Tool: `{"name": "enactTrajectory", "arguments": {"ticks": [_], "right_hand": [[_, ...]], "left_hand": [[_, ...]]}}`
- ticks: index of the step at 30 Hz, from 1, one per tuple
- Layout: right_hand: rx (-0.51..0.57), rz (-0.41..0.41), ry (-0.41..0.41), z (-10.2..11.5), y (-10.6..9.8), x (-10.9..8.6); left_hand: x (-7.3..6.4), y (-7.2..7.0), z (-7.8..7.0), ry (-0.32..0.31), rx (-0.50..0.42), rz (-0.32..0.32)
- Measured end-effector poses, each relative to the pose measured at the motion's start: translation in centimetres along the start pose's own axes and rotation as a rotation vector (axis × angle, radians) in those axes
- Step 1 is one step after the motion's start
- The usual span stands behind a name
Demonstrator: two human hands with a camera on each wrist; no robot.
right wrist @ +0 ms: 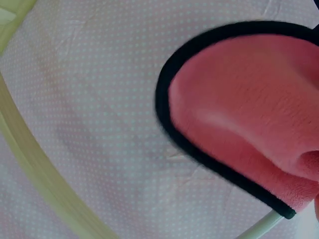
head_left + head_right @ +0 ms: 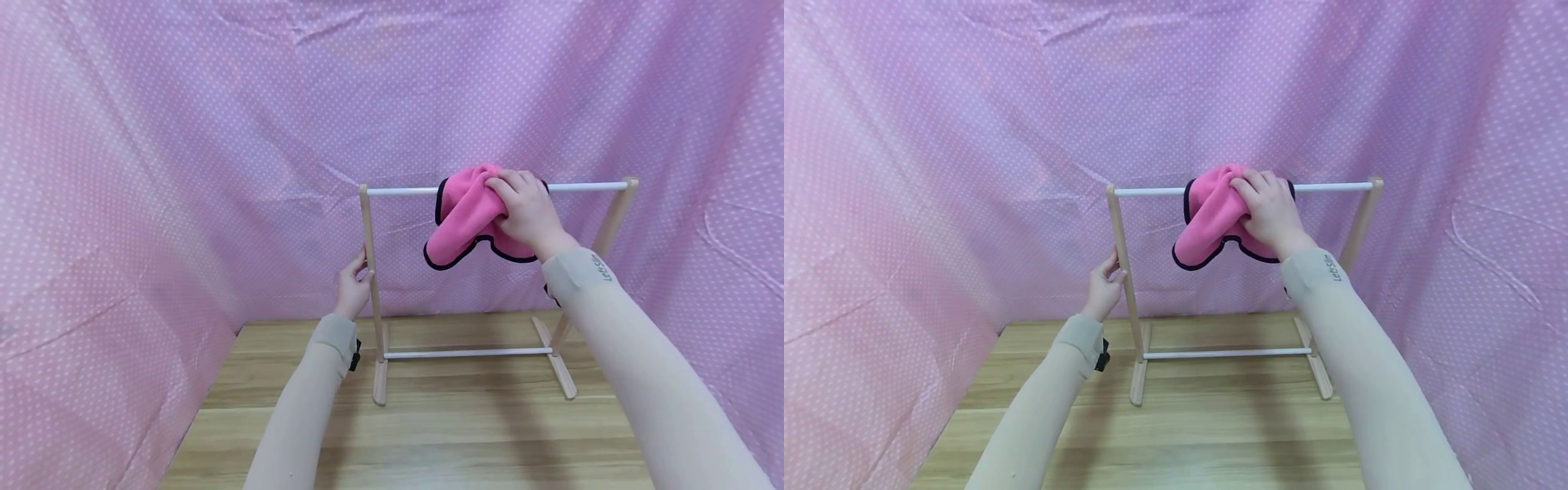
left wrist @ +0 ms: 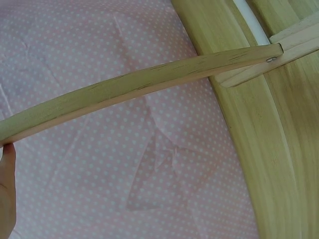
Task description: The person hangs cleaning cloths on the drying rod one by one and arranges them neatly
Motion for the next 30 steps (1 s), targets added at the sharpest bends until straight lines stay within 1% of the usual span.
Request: {"name": "enactTrajectory", "arguments": {"ticks": [3, 6, 9, 11, 12, 14, 16, 18, 20, 22, 23, 24, 25, 27, 28, 30], "right_hand": [[-0.013, 0.075, 0.064, -0.3, 0.1, -0.1], [-0.028, 0.136, 0.101, -0.6, 0.0, -0.1], [-0.034, 0.196, 0.126, -0.6, -0.2, 0.0], [-0.032, 0.231, 0.142, -0.7, -0.4, 0.0], [-0.027, 0.244, 0.148, -0.7, -0.5, 0.0], [-0.018, 0.261, 0.156, -0.9, -0.6, -0.1], [-0.007, 0.268, 0.162, -1.0, -0.6, -0.1], [0.003, 0.273, 0.170, -1.1, -0.7, -0.3], [0.012, 0.275, 0.181, -1.2, -0.7, -0.4], [0.027, 0.271, 0.192, -1.2, -0.6, -0.5], [0.036, 0.269, 0.196, -1.2, -0.5, -0.5], [0.043, 0.266, 0.197, -1.1, -0.4, -0.5], [0.051, 0.263, 0.199, -1.1, -0.3, -0.6], [0.063, 0.257, 0.199, -1.0, -0.3, -0.6], [0.066, 0.255, 0.199, -1.0, -0.3, -0.6], [0.065, 0.252, 0.202, -1.0, -0.3, -0.6]], "left_hand": [[0.1, 0.0, 0.0, -0.008, -0.006, -0.001], [0.1, 0.0, -0.3, -0.018, -0.017, 0.007], [-0.2, -0.1, -0.9, -0.032, -0.021, 0.006], [-0.6, -0.2, -1.5, -0.033, -0.002, -0.013], [-0.8, -0.2, -1.9, -0.027, 0.010, -0.033], [-1.4, -0.1, -2.9, 0.001, 0.030, -0.083], [-1.9, 0.4, -4.1, 0.035, 0.041, -0.105], [-2.3, 1.4, -5.2, 0.053, 0.047, -0.063], [-2.4, 2.7, -6.1, 0.042, 0.062, 0.033], [-2.4, 4.0, -6.9, -0.008, 0.084, 0.144], [-2.4, 4.7, -7.2, -0.038, 0.080, 0.191], [-2.3, 5.3, -7.5, -0.063, 0.065, 0.222], [-2.3, 5.8, -7.8, -0.088, 0.038, 0.241], [-2.1, 6.7, -8.4, -0.129, -0.029, 0.249], [-2.0, 7.1, -8.6, -0.132, -0.064, 0.240], [-1.7, 7.7, -9.3, -0.119, -0.115, 0.207]]}}
Point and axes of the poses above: each hand's wrist, its own x-axis towards the middle knuckle, its own y-axis out of the palm, z = x × y, the point moved 4 cm from there along x, towards the middle knuckle, and after that the axes turned 8 degrees about -y, right-handed, at the moved point
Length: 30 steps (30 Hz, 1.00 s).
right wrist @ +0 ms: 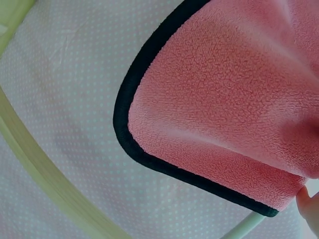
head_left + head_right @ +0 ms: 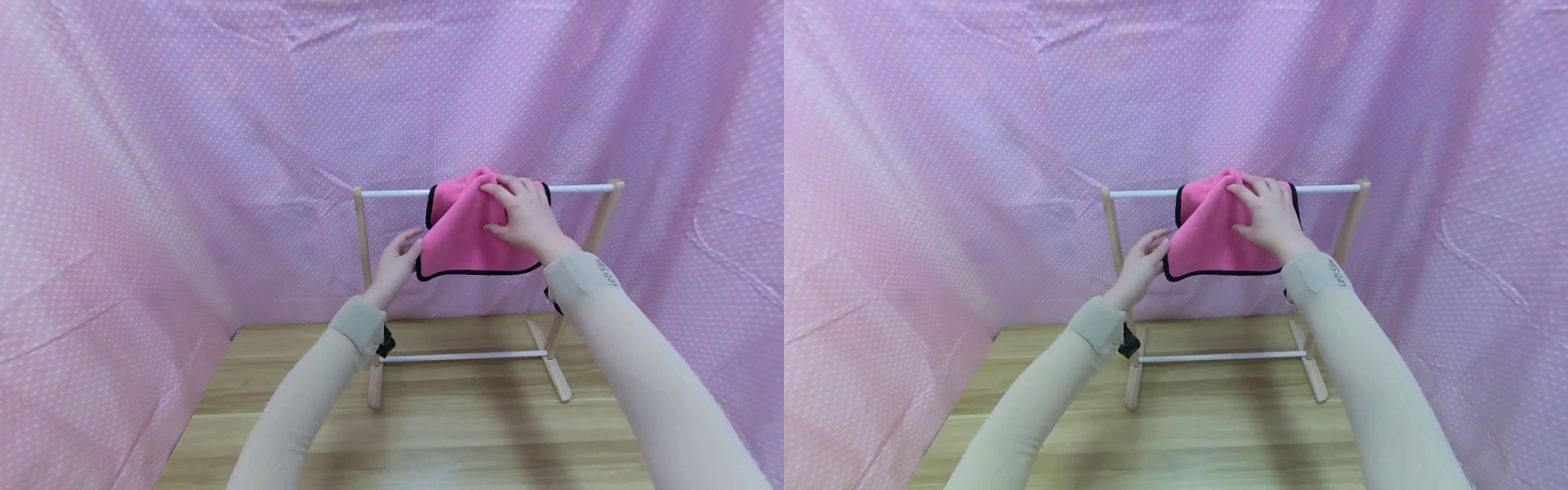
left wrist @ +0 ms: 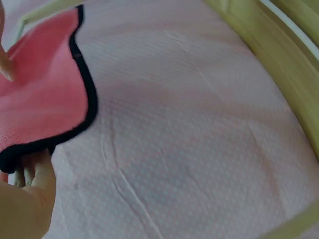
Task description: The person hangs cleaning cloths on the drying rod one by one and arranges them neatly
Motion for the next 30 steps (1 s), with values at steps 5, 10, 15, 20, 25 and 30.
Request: {"name": "enactTrajectory", "arguments": {"ticks": [5, 10, 15, 20, 25, 30], "right_hand": [[0.047, -0.041, -0.002, -0.2, -0.2, 0.1], [0.162, -0.179, 0.063, -0.8, -1.0, -0.3], [0.221, -0.267, 0.214, -1.7, -1.1, -1.2], [0.178, -0.343, 0.394, -2.6, -1.2, -2.0], [0.226, -0.324, 0.569, -3.4, -1.1, -3.0], [0.318, -0.301, 0.611, -4.3, -0.8, -3.7]], "left_hand": [[0.5, 0.5, -1.0, 0.092, -0.101, -0.090], [0.6, 0.6, -1.8, 0.114, -0.211, -0.180], [0.5, 0.7, -3.0, 0.153, -0.277, -0.239], [0.4, 0.6, -3.2, 0.198, -0.302, -0.276], [0.4, 0.5, -3.2, 0.209, -0.331, -0.297], [0.5, 0.3, -3.5, 0.231, -0.359, -0.305]]}}
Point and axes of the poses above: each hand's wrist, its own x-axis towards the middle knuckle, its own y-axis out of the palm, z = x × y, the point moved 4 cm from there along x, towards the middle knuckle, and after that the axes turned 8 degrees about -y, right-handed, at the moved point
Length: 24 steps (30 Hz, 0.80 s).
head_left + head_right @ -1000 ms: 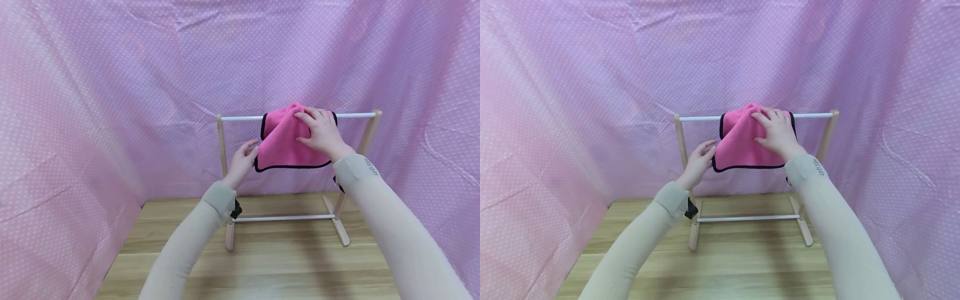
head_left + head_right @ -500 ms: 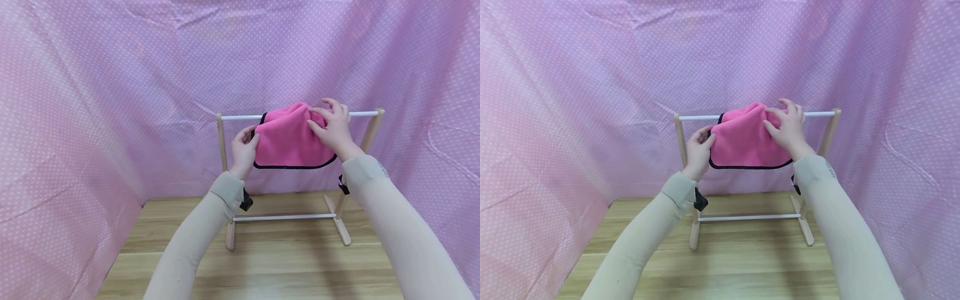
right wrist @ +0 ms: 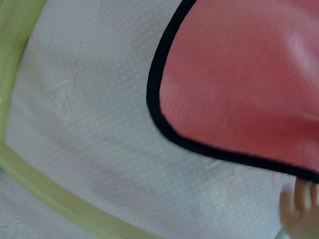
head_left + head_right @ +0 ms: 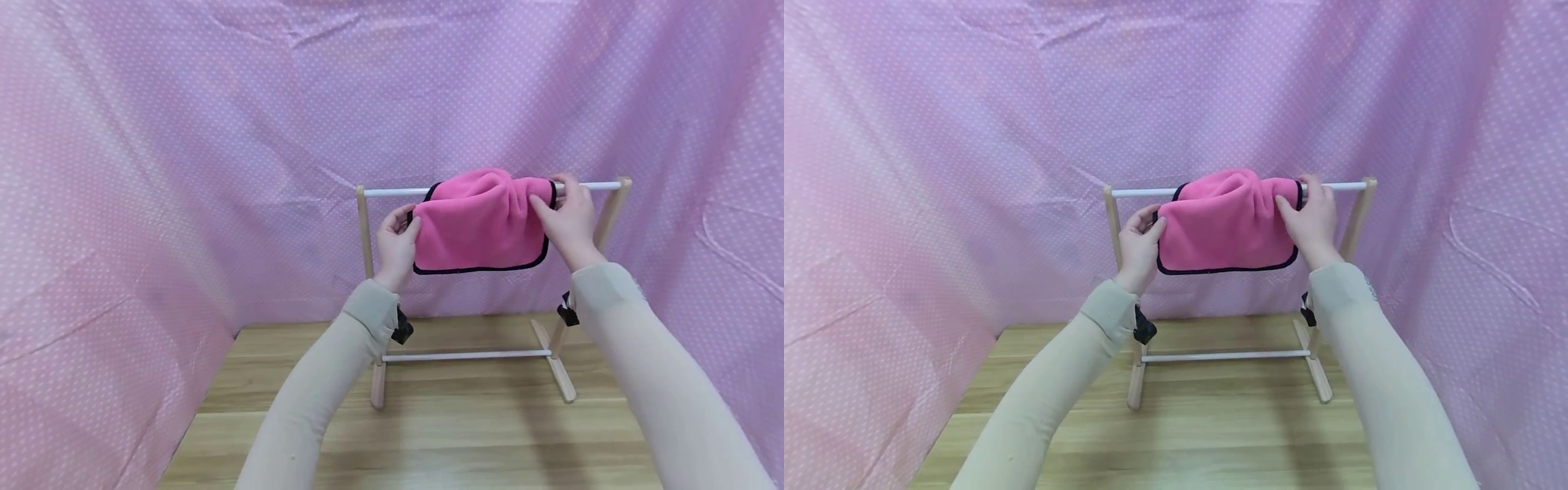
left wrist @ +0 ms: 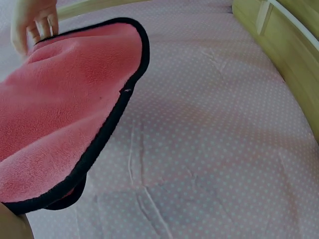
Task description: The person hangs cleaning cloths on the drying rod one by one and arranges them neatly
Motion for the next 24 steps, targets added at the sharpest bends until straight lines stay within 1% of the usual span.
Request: {"name": "enactTrajectory", "arguments": {"ticks": [4, 6, 8, 12, 15, 20, 24], "right_hand": [[0.067, 0.092, -0.025, 0.0, 0.1, 0.3], [0.145, 0.124, -0.021, 0.2, 0.2, 0.5], [0.221, 0.129, -0.019, 0.5, 0.1, 0.8], [0.319, 0.127, -0.003, 1.2, -0.2, 1.4], [0.360, 0.125, 0.018, 1.6, -0.6, 1.9], [0.416, 0.132, 0.067, 1.7, -1.3, 2.7], [0.432, 0.116, 0.091, 1.2, -1.7, 3.2]], "left_hand": [[0.4, 0.1, -0.3, 0.000, -0.013, 0.026], [0.6, 0.2, -0.5, 0.000, -0.004, 0.044], [1.0, 0.2, -0.9, 0.004, 0.014, 0.057], [2.1, 0.1, -2.3, 0.022, 0.045, 0.058], [3.1, 0.1, -3.7, 0.070, 0.036, 0.043], [4.7, 0.0, -6.0, 0.176, -0.038, 0.016], [5.7, -0.1, -7.2, 0.209, -0.075, 0.016]]}}
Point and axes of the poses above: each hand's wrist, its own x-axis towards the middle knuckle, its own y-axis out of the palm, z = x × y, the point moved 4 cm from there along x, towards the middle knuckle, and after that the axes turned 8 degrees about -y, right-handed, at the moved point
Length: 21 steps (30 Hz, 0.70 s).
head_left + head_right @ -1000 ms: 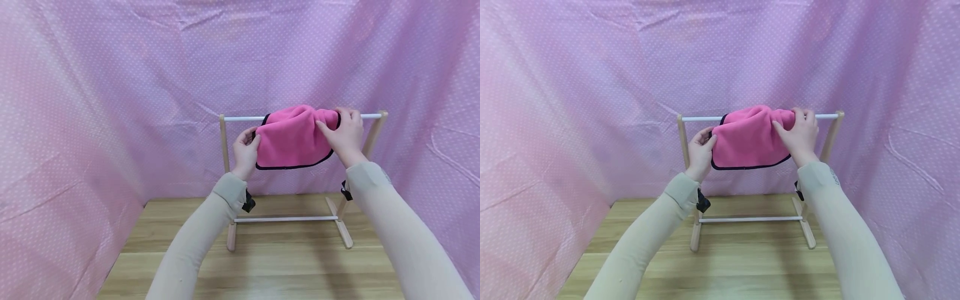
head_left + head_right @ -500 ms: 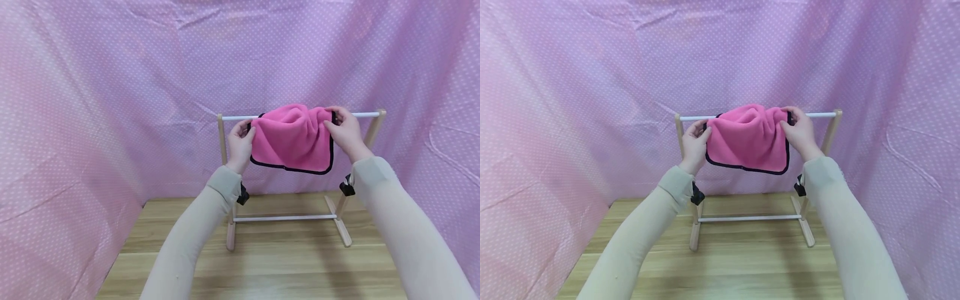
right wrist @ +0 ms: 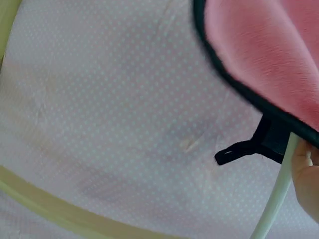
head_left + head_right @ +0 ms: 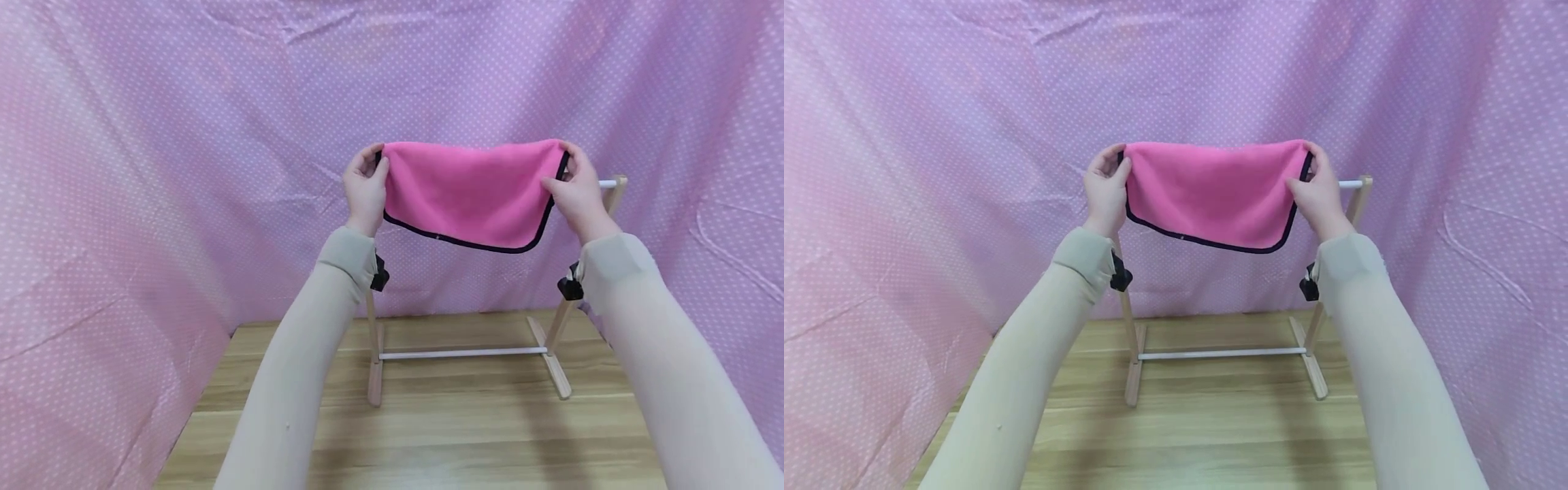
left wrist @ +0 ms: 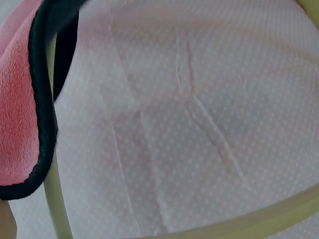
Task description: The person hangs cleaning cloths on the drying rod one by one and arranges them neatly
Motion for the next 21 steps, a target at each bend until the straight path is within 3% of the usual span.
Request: {"name": "enactTrajectory", "arguments": {"ticks": [5, 11, 13, 16, 21], "right_hand": [[-0.003, -0.019, 0.019, -0.3, -0.3, 0.5], [-0.233, 0.076, 0.097, -0.4, -0.5, 0.3], [-0.289, 0.082, 0.084, -0.5, -0.6, 0.1], [-0.355, 0.061, 0.040, -1.0, -0.8, -0.5], [-0.349, -0.033, -0.059, -2.1, -1.0, -1.7]], "left_hand": [[0.9, -0.2, -0.2, -0.007, -0.021, 0.006], [0.7, -1.0, 0.5, -0.165, 0.088, -0.018], [0.4, -1.3, 0.9, -0.188, 0.116, -0.023], [0.0, -1.7, 1.1, -0.175, 0.166, -0.025], [-1.0, -1.7, 1.0, -0.162, 0.281, -0.005]]}}
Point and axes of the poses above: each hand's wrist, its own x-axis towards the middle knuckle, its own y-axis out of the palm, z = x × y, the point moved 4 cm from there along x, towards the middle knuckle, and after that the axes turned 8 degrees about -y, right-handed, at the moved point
